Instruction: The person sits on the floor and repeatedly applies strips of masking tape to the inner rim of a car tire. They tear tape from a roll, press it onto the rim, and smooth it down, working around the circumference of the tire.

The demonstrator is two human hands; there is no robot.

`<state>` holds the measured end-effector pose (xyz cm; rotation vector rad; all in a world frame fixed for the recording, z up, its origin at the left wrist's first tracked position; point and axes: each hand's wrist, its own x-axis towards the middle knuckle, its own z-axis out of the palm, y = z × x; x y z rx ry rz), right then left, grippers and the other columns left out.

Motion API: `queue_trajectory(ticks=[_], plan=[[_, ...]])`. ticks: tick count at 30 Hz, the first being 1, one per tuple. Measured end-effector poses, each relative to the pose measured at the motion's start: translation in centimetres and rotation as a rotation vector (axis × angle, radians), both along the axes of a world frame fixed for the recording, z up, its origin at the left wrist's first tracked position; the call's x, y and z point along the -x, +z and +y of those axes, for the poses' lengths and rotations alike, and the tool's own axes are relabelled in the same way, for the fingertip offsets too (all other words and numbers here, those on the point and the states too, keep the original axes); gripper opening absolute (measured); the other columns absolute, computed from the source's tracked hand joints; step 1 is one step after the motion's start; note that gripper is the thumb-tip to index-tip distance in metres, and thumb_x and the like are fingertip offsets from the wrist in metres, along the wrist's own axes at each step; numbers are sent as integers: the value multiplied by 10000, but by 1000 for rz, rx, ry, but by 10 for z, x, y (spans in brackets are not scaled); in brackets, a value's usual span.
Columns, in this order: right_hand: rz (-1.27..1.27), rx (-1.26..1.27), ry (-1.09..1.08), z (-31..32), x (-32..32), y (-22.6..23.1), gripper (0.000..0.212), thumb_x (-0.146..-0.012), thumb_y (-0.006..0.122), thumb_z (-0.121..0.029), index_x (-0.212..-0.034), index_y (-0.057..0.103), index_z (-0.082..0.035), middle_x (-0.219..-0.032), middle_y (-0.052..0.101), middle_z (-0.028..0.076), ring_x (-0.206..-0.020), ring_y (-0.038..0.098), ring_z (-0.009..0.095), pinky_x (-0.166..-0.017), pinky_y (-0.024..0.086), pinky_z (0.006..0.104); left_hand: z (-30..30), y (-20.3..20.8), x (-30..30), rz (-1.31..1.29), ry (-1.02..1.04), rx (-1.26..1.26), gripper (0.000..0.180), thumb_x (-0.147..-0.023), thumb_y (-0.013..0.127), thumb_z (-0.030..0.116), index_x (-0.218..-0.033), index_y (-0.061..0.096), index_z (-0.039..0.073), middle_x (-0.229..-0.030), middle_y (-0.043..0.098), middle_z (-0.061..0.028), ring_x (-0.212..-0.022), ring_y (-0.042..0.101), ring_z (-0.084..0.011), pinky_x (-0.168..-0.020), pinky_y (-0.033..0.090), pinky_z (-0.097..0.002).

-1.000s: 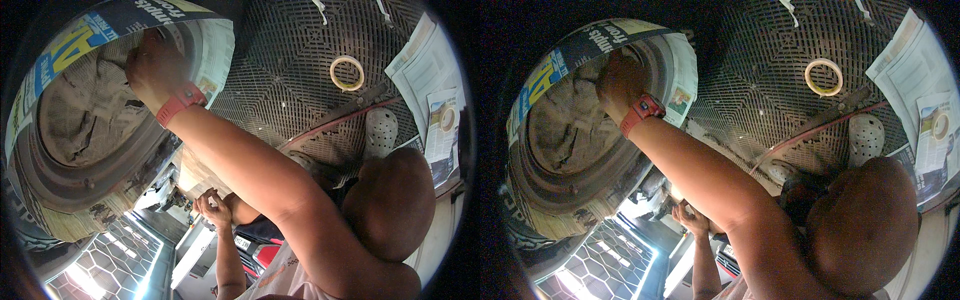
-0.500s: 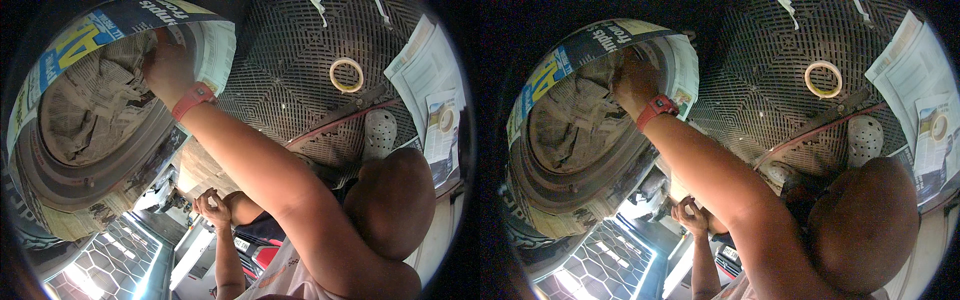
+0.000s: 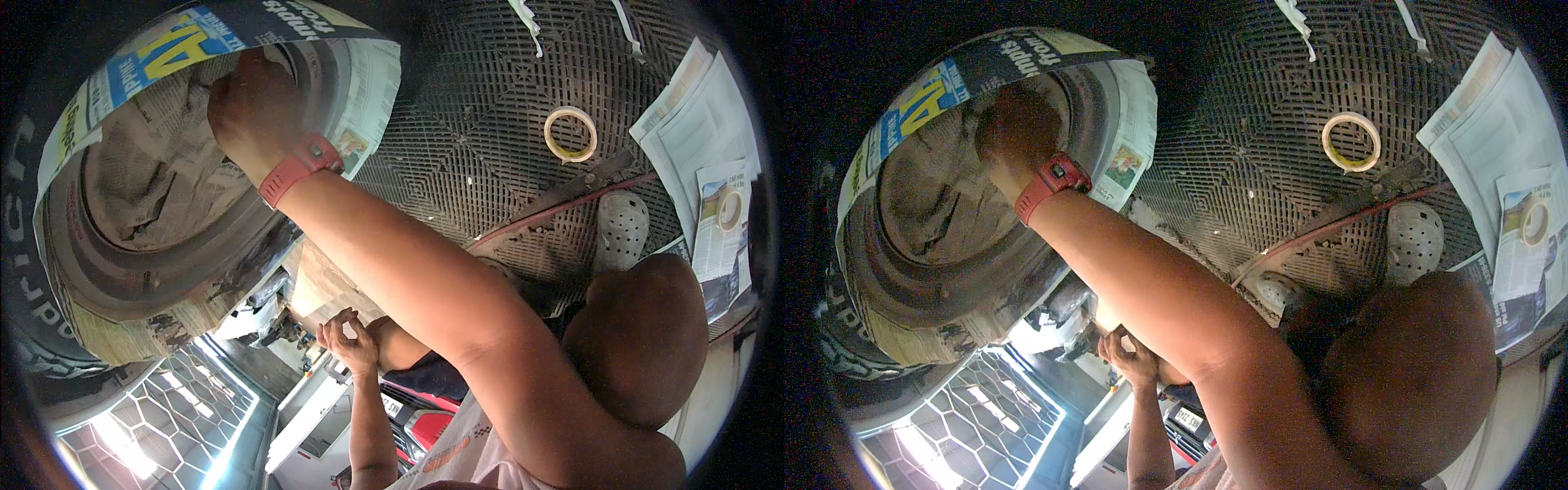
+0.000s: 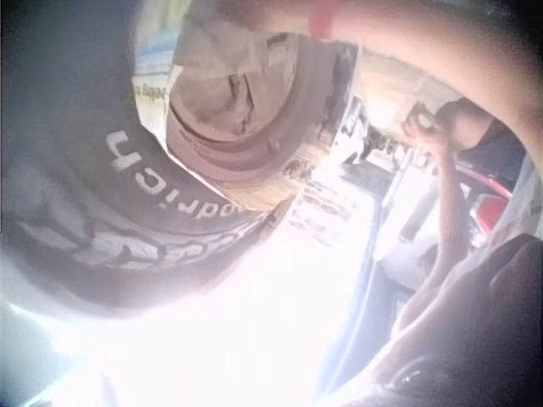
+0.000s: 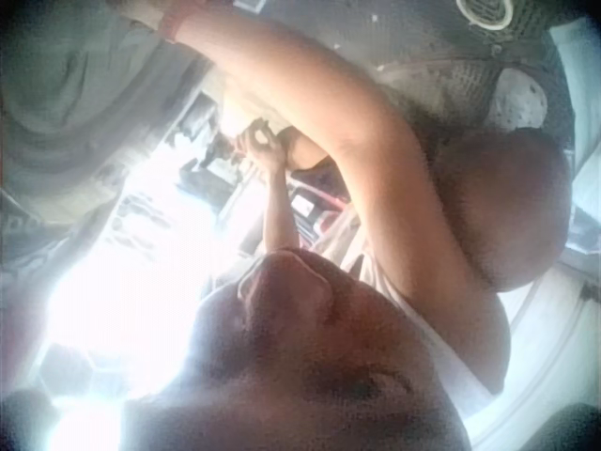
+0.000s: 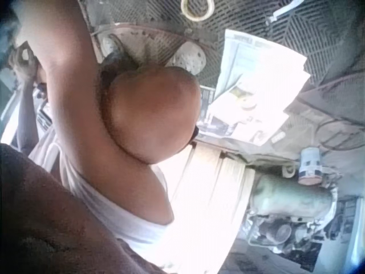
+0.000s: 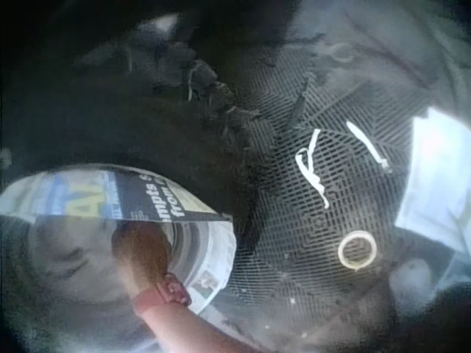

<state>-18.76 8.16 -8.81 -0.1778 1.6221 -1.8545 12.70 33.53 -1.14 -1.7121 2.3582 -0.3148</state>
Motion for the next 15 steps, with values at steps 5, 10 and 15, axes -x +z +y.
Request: queue_trajectory(ticks=[5, 10, 15], plan=[[98, 90, 60, 7, -3, 12, 428, -908, 621, -122, -1295, 564, 51, -815, 704, 282, -807, 716, 441, -744, 572, 541, 8, -1, -7, 5, 31, 29, 87, -943, 644, 68, -918, 714, 114, -929, 770, -19, -944, 712, -212, -1182, 288, -455], [46, 106, -156, 0, -18, -36, 513, -922, 588, -71, -1423, 530, 20, -856, 718, 279, -835, 713, 469, -805, 574, 548, 14, 4, -2, 35, 46, 1, 87, -923, 652, 46, -914, 709, 111, -917, 764, -26, -946, 715, -214, -1183, 288, -462], [-257, 155, 149, 11, -50, -87, 501, -951, 547, -63, -1449, 504, -26, -1312, 636, 335, -1184, 643, 484, -1022, 511, 499, 20, 6, -10, 48, 46, 19, 91, -919, 653, 38, -906, 703, 113, -919, 764, -20, -936, 711, -213, -1176, 296, -462]])
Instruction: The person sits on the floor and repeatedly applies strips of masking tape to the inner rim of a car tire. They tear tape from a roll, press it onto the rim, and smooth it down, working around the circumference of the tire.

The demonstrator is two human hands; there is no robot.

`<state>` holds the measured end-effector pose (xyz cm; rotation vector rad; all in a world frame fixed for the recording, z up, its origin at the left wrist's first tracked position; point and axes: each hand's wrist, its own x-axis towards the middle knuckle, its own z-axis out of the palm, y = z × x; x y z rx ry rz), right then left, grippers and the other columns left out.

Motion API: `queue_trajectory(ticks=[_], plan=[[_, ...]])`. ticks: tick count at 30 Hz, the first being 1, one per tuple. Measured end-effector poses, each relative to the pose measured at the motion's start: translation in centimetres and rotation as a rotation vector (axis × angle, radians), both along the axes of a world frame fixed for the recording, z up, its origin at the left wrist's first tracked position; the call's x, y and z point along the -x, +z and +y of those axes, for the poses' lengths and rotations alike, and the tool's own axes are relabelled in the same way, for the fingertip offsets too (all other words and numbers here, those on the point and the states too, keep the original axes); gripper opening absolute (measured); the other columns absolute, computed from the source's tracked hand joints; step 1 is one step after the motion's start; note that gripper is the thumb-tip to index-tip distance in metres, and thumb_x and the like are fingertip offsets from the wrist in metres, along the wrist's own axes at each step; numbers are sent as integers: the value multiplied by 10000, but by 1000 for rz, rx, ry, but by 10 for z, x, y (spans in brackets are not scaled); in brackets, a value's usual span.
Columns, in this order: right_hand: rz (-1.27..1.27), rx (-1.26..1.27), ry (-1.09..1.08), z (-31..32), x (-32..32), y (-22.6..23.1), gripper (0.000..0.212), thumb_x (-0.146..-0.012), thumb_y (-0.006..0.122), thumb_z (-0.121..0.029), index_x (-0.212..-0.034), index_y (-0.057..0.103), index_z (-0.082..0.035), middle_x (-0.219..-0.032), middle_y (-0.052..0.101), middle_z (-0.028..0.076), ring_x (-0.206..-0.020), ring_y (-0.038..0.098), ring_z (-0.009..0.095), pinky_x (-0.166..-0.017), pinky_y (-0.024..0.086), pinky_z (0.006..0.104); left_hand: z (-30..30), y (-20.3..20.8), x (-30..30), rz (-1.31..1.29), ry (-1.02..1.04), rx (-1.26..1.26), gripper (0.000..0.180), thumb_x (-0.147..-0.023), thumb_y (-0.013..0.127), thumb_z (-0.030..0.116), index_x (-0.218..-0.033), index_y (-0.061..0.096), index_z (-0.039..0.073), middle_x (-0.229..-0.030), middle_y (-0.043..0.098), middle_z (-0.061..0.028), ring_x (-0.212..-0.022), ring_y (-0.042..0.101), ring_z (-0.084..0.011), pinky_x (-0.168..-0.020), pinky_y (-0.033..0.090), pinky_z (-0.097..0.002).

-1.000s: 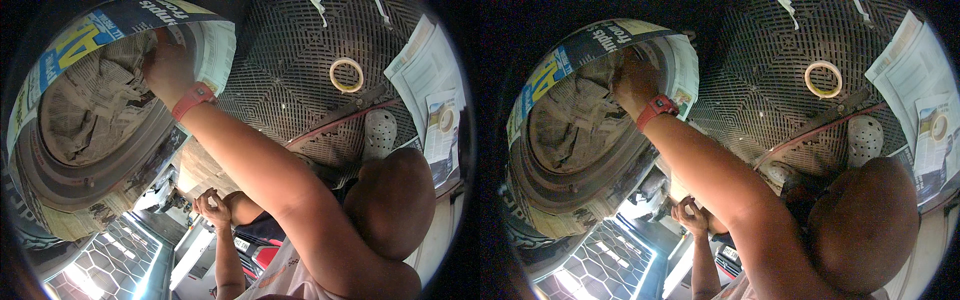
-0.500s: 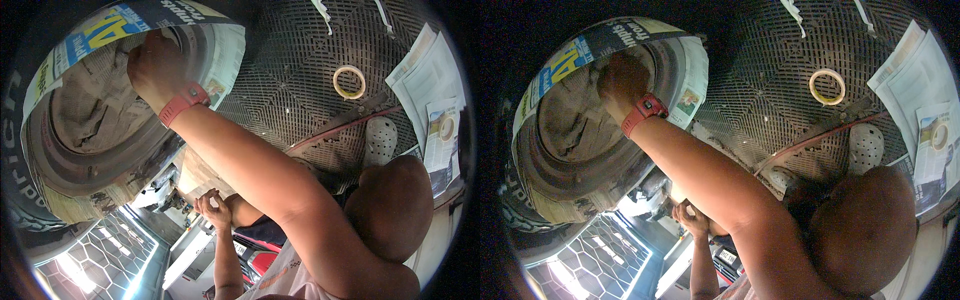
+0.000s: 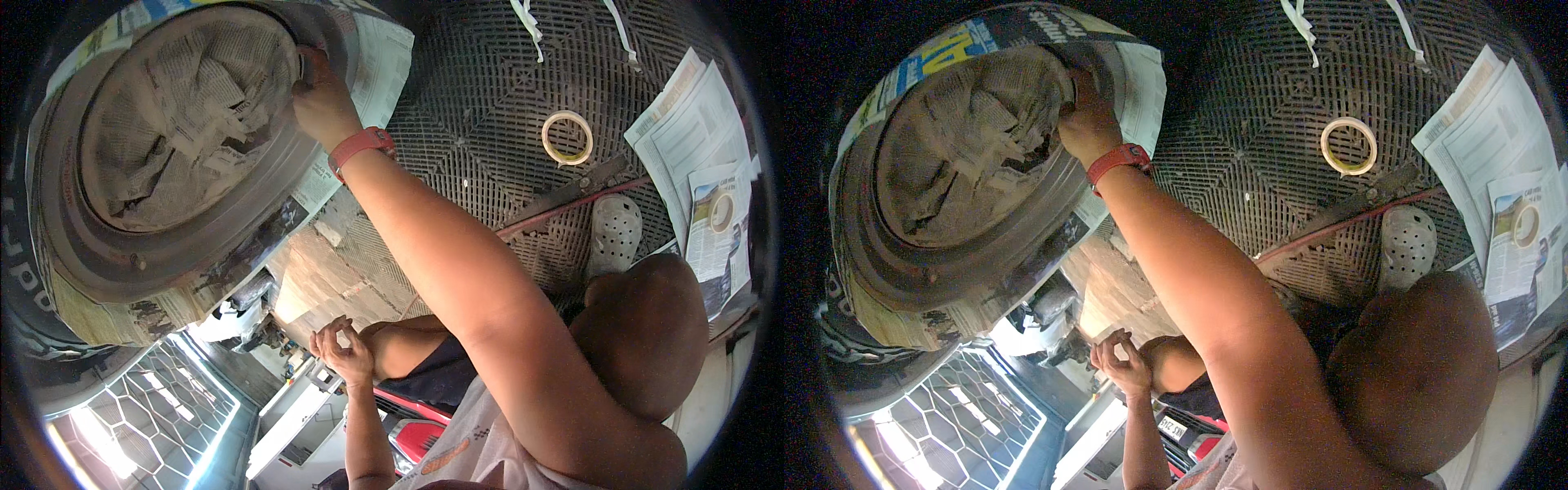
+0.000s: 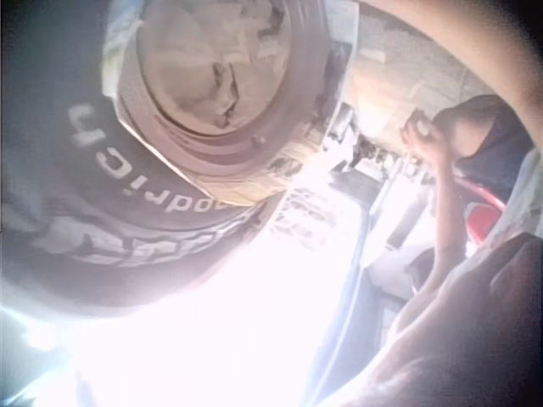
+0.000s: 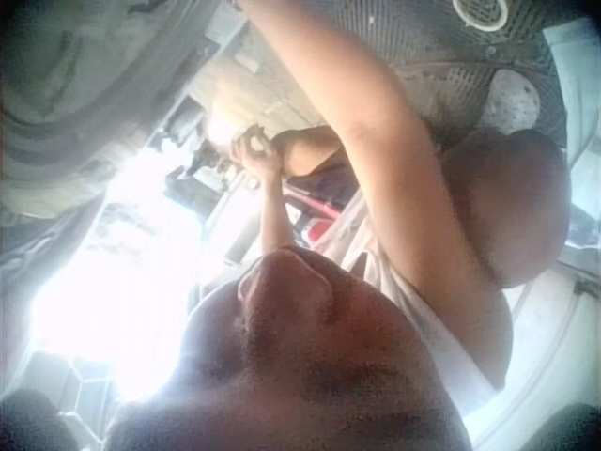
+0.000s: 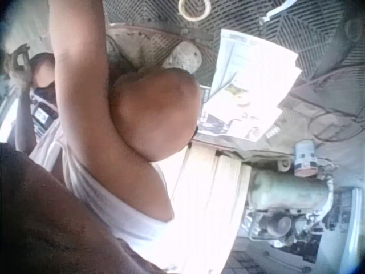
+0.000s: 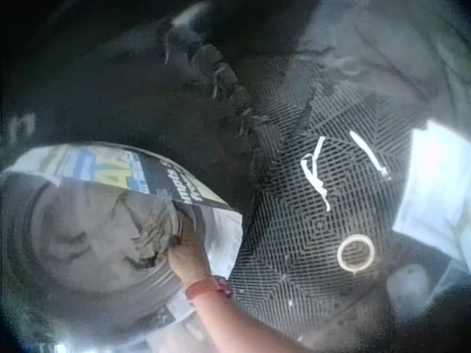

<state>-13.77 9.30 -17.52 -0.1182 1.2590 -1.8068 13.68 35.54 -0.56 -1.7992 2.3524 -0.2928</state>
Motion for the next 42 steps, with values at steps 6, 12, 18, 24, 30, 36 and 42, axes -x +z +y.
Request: queue_trajectory(ticks=[6, 12, 18, 24, 30, 36, 42], plan=[[-151, 109, -5, -11, -20, -9, 672, -955, 563, -58, -1584, 335, -123, -1301, 663, 291, -1049, 708, 475, -896, 592, 526, 3, 4, 1, 8, -5, -7, 106, -919, 644, 29, -906, 696, 120, -933, 763, -17, -939, 708, -209, -1185, 279, -444], [-475, 79, 193, 11, -28, 26, 595, -1047, 441, -142, -1633, 340, -102, -1328, 619, 263, -778, 736, 304, -691, 629, 385, 9, 4, -6, 45, 35, -1, 104, -910, 646, 18, -900, 691, 111, -918, 763, -19, -939, 713, -206, -1194, 271, -447], [-378, 88, 126, 6, -35, 6, 485, -938, 521, 13, -1417, 583, -40, -1182, 724, 250, -906, 764, 332, -793, 628, 426, 10, 6, -7, 32, 35, -9, 99, -921, 649, 29, -892, 688, 115, -912, 761, -13, -935, 717, -205, -1190, 282, -455], [-31, 82, 183, -10, -55, -14, 272, -870, 632, -54, -1095, 768, 18, -1151, 733, 264, -1000, 738, 398, -890, 587, 468, 11, 7, -10, 0, 39, -39, 63, -976, 642, 80, -980, 700, 106, -943, 779, -8, -1008, 699, -206, -1207, 270, -497], [-216, 139, -2, -15, -54, 0, 274, -793, 708, -68, -1024, 774, 62, -1042, 731, 314, -987, 729, 435, -927, 569, 484, 7, 6, -2, 16, 38, -51, 80, -972, 645, 70, -942, 712, 103, -960, 777, -17, -1009, 693, -220, -1204, 273, -502], [650, -119, 141, -23, -35, -10, 202, -821, 693, -35, -963, 831, -74, -1553, 483, 314, -1406, 528, 413, -1156, 455, 414, 5, 4, -3, 20, 16, -35, 79, -969, 654, 78, -930, 718, 100, -961, 776, -26, -998, 680, -225, -1201, 274, -491], [566, -87, -36, -33, -45, -15, 206, -776, 726, -69, -949, 836, -89, -1575, 461, 303, -1410, 531, 378, -1127, 476, 405, 7, 6, -3, 1, 18, -44, 80, -972, 643, 70, -946, 712, 100, -951, 777, -23, -986, 688, -227, -1201, 276, -496]])
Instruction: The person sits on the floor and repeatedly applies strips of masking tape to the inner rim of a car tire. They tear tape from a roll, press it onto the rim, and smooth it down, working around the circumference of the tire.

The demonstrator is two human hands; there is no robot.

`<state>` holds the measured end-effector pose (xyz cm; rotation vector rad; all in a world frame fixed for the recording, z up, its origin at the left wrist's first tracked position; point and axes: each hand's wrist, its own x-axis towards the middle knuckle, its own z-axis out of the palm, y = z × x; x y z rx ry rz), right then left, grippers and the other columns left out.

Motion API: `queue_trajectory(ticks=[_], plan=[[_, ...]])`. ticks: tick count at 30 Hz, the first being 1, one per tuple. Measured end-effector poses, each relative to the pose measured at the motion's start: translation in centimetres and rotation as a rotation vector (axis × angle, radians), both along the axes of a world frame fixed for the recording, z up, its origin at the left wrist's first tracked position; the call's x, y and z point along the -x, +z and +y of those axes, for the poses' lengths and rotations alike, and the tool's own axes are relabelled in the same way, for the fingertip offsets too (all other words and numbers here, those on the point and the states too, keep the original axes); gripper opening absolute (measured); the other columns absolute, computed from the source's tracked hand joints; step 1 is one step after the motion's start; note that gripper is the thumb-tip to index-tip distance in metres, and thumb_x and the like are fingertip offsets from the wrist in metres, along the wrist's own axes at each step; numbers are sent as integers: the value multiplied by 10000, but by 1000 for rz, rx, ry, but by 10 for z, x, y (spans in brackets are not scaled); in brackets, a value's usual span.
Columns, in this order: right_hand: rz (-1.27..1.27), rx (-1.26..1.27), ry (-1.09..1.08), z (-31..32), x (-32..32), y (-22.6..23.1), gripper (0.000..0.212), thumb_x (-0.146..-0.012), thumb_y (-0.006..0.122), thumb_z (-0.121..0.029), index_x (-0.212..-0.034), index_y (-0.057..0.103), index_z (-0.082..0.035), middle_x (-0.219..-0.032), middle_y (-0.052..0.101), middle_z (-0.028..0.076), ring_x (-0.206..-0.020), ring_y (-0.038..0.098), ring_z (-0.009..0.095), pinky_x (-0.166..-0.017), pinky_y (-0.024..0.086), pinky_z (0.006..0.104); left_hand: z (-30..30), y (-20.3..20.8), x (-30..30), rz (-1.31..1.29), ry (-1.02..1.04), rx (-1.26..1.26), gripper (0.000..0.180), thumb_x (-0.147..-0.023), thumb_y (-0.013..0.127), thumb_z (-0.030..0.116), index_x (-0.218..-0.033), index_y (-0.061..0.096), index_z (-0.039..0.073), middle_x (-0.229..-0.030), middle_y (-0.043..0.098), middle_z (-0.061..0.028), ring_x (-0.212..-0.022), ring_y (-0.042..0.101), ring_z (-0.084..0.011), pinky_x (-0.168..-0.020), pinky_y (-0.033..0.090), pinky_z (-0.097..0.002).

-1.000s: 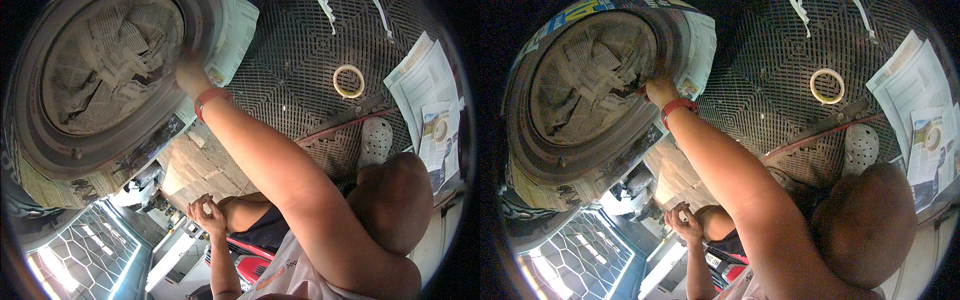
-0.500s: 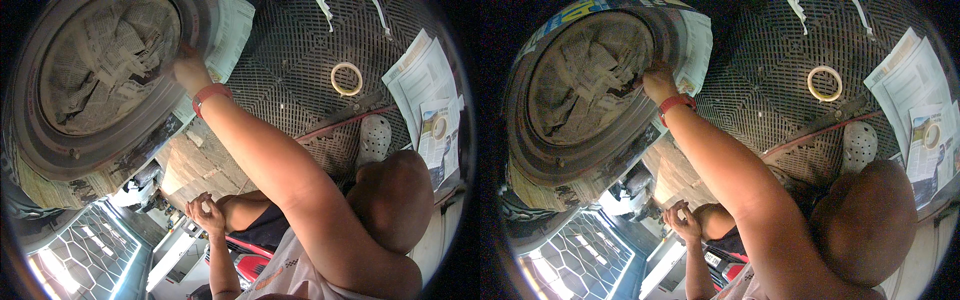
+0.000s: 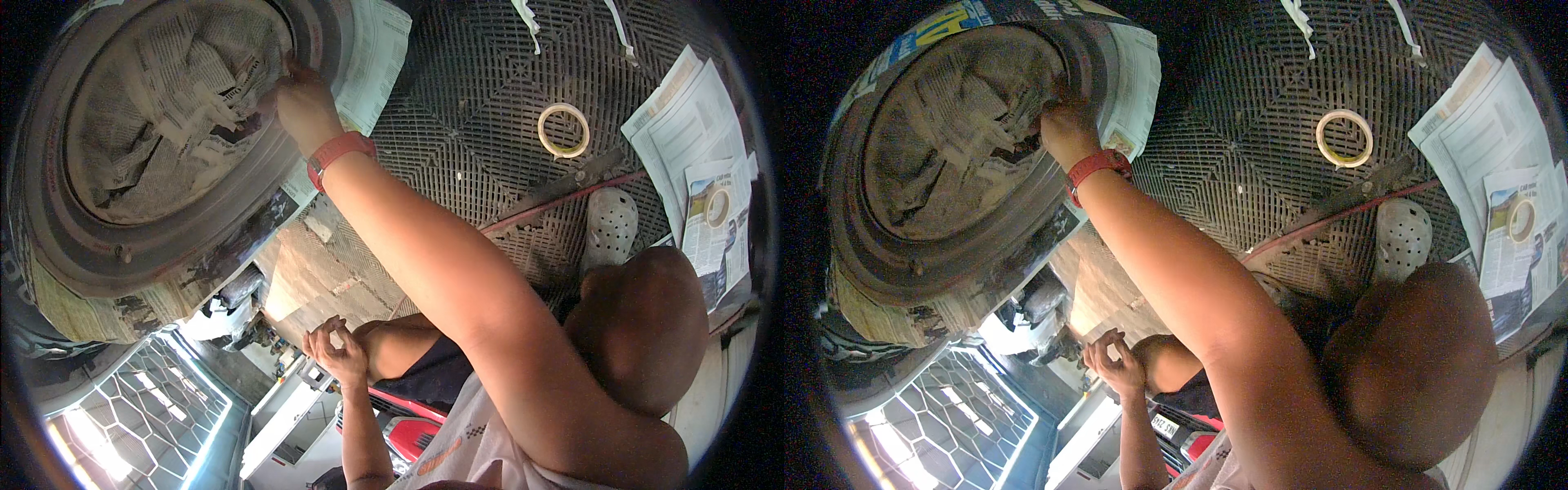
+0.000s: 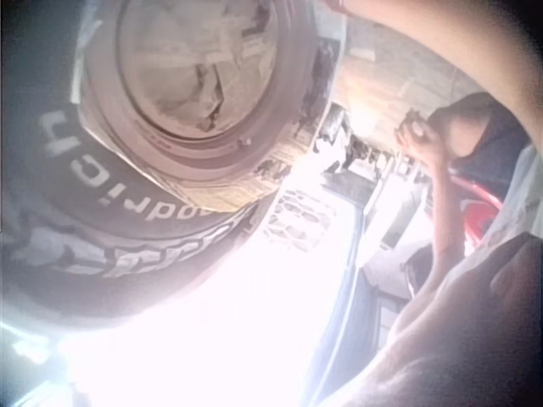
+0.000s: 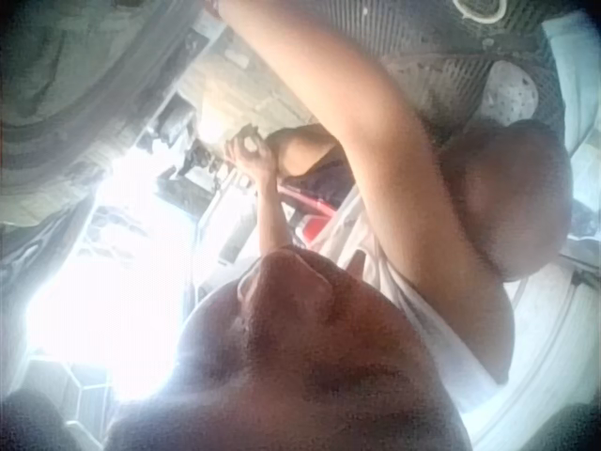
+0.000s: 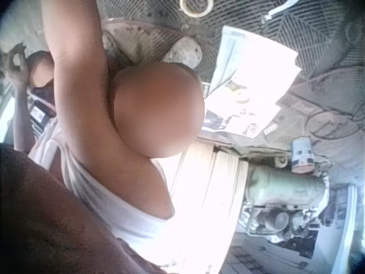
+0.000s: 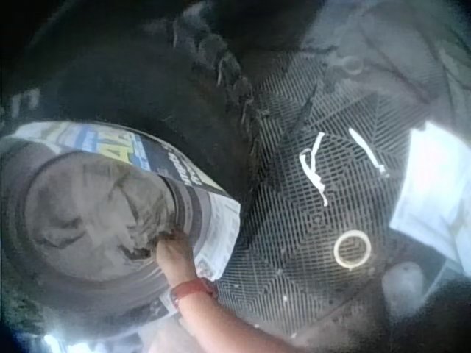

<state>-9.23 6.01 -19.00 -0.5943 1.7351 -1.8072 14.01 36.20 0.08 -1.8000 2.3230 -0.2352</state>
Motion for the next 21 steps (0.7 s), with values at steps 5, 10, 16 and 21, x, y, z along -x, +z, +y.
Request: queue_trajectory(ticks=[5, 10, 16, 21], plan=[[-502, 230, 43, -14, 13, 12, 204, -768, 722, -56, -912, 848, -128, -1581, 438, 328, -1334, 604, 370, -1107, 493, 406, 0, -2, 0, 24, -2, 4, 74, -958, 642, 53, -952, 705, 91, -919, 775, -15, -999, 691, -218, -1200, 277, -490], [202, -40, -173, -11, 4, 12, 255, -752, 717, -32, -943, 844, -141, -1452, 558, 319, -1172, 686, 379, -1013, 550, 417, 4, 0, 0, 12, 10, -5, 77, -945, 647, 41, -945, 707, 89, -927, 772, -19, -998, 690, -223, -1193, 284, -483], [22, 168, -237, -20, 30, 15, 119, -782, 709, -62, -861, 797, -43, -1084, 724, 265, -1081, 683, 384, -960, 565, 468, -2, 0, 6, 15, -31, 0, 79, -942, 651, 42, -958, 711, 91, -938, 775, -17, -997, 684, -227, -1174, 295, -472], [74, 134, -121, -19, 24, 21, 159, -800, 698, -82, -888, 784, 18, -1139, 715, 279, -1111, 668, 405, -999, 543, 484, 1, -2, 8, 27, -50, 40, 108, -899, 640, 8, -918, 692, 101, -916, 762, -27, -914, 715, -222, -1178, 296, -475]])
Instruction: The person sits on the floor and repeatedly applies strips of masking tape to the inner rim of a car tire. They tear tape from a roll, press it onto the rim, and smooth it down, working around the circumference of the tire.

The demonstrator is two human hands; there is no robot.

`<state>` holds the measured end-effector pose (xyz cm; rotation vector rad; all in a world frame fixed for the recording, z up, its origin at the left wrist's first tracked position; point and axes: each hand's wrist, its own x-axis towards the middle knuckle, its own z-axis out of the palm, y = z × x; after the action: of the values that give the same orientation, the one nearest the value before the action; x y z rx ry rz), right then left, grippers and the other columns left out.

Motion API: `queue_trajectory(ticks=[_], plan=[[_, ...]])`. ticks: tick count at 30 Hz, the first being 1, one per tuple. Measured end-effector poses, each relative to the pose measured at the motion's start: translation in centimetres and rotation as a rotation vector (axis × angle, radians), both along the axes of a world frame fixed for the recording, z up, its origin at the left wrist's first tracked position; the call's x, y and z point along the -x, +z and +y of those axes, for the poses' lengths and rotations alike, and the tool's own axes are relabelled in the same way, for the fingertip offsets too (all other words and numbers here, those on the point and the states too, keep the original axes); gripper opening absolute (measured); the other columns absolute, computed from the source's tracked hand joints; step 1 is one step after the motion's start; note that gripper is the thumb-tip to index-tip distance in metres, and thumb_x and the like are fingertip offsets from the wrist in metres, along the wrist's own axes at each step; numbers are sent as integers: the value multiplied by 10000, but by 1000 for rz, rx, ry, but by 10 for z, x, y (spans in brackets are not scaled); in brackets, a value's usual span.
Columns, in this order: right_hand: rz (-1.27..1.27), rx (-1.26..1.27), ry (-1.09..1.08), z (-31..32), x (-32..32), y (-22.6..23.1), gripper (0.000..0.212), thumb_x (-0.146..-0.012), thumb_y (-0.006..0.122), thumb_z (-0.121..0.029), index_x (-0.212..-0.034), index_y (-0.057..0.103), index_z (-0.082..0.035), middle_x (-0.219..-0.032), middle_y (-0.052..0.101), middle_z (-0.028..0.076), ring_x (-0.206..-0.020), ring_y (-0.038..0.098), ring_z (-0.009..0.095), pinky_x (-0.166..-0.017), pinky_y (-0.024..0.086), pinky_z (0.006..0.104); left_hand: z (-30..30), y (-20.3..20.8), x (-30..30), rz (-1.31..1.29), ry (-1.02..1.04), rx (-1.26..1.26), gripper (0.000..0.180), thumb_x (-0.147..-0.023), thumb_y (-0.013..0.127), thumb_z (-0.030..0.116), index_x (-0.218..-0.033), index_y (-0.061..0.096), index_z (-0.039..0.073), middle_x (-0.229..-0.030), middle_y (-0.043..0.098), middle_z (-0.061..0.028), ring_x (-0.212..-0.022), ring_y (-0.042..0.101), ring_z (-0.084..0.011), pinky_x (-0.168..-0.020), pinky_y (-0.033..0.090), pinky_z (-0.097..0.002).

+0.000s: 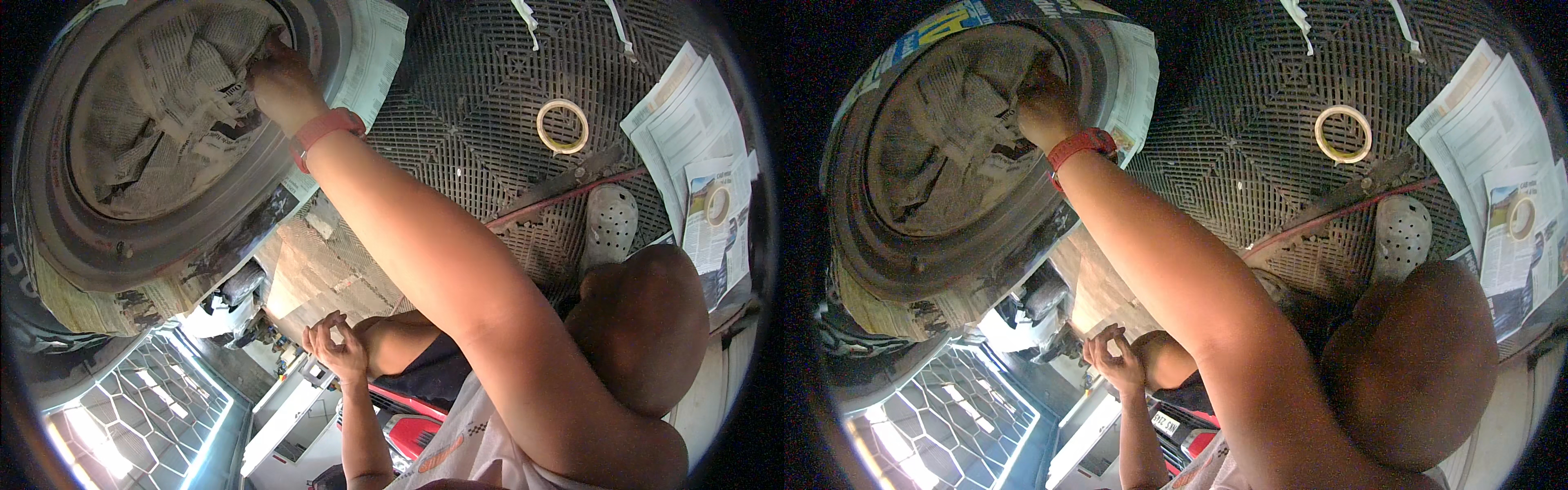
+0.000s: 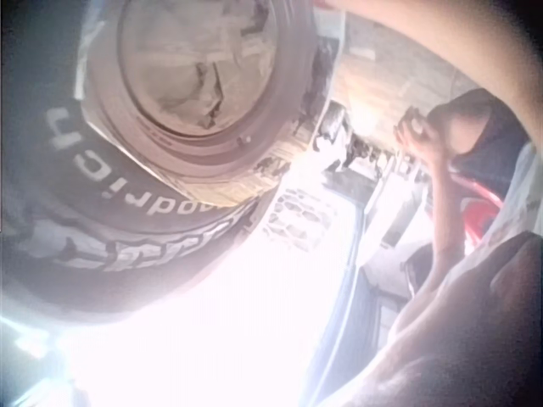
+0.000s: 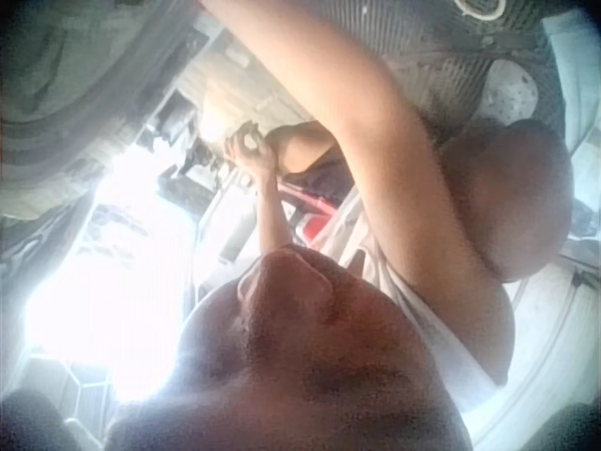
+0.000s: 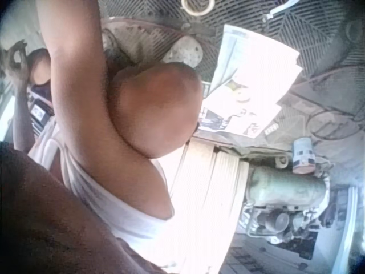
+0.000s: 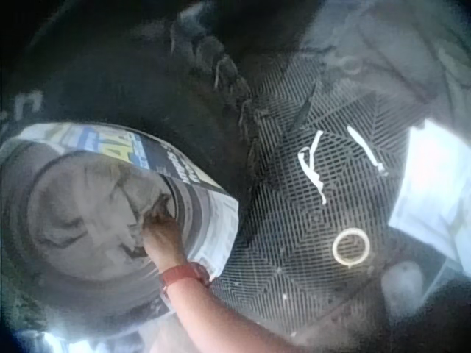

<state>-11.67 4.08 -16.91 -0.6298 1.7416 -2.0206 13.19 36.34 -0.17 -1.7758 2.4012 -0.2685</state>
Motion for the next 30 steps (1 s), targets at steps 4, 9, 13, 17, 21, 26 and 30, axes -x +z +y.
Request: queue_trajectory(ticks=[4, 9, 13, 17, 21, 26, 30], plan=[[36, -42, -154, -11, 4, -9, 165, -807, 687, -75, -879, 773, 47, -1235, 675, 302, -1133, 665, 435, -1022, 529, 495, -6, 1, -1, -8, 4, -38, 83, -944, 643, 37, -955, 700, 96, -961, 781, -18, -994, 705, -221, -1194, 281, -481], [-89, -8, 70, 6, -4, -5, 196, -817, 672, -82, -882, 758, 81, -1311, 645, 317, -1173, 661, 431, -1072, 507, 484, 3, 3, -5, -25, 44, -36, 69, -956, 640, 61, -960, 700, 96, -957, 781, -21, -995, 709, -216, -1204, 271, -479], [-229, -41, 88, 5, 16, -19, 267, -876, 589, -63, -1057, 705, 94, -1330, 639, 315, -1207, 639, 435, -1096, 483, 494, -8, 1, 5, -3, -8, -19, 103, -911, 644, 18, -940, 697, 102, -939, 771, -21, -959, 708, -220, -1190, 287, -469], [-347, 15, 196, 31, 14, -1, 449, -932, 512, -51, -1360, 598, 51, -1388, 585, 346, -1260, 579, 514, -1091, 474, 533, 3, 4, -5, -26, 49, -32, 90, -946, 641, 51, -966, 711, 103, -955, 779, -17, -996, 705, -214, -1208, 278, -479], [-779, 130, 221, 40, 35, 16, 459, -938, 518, -57, -1386, 582, 23, -1376, 598, 340, -1258, 582, 514, -1098, 472, 527, 5, 4, -4, -1, 45, 2, 127, -877, 647, -8, -923, 695, 100, -931, 762, -31, -928, 699, -228, -1175, 304, -469], [-567, 99, 62, 38, 55, 33, 355, -925, 515, -52, -1231, 671, 36, -1222, 683, 311, -1111, 673, 453, -974, 524, 502, 2, 4, -7, -6, 8, 18, 111, -881, 663, 20, -939, 707, 104, -937, 747, -37, -929, 686, -236, -1161, 326, -468], [-49, -42, 57, 29, 57, 29, 265, -904, 544, -44, -1077, 729, 36, -1248, 666, 331, -1088, 681, 479, -976, 546, 500, -2, 6, 1, 9, 8, 6, 84, -894, 682, 55, -947, 715, 110, -932, 740, -30, -938, 682, -234, -1155, 334, -458]])
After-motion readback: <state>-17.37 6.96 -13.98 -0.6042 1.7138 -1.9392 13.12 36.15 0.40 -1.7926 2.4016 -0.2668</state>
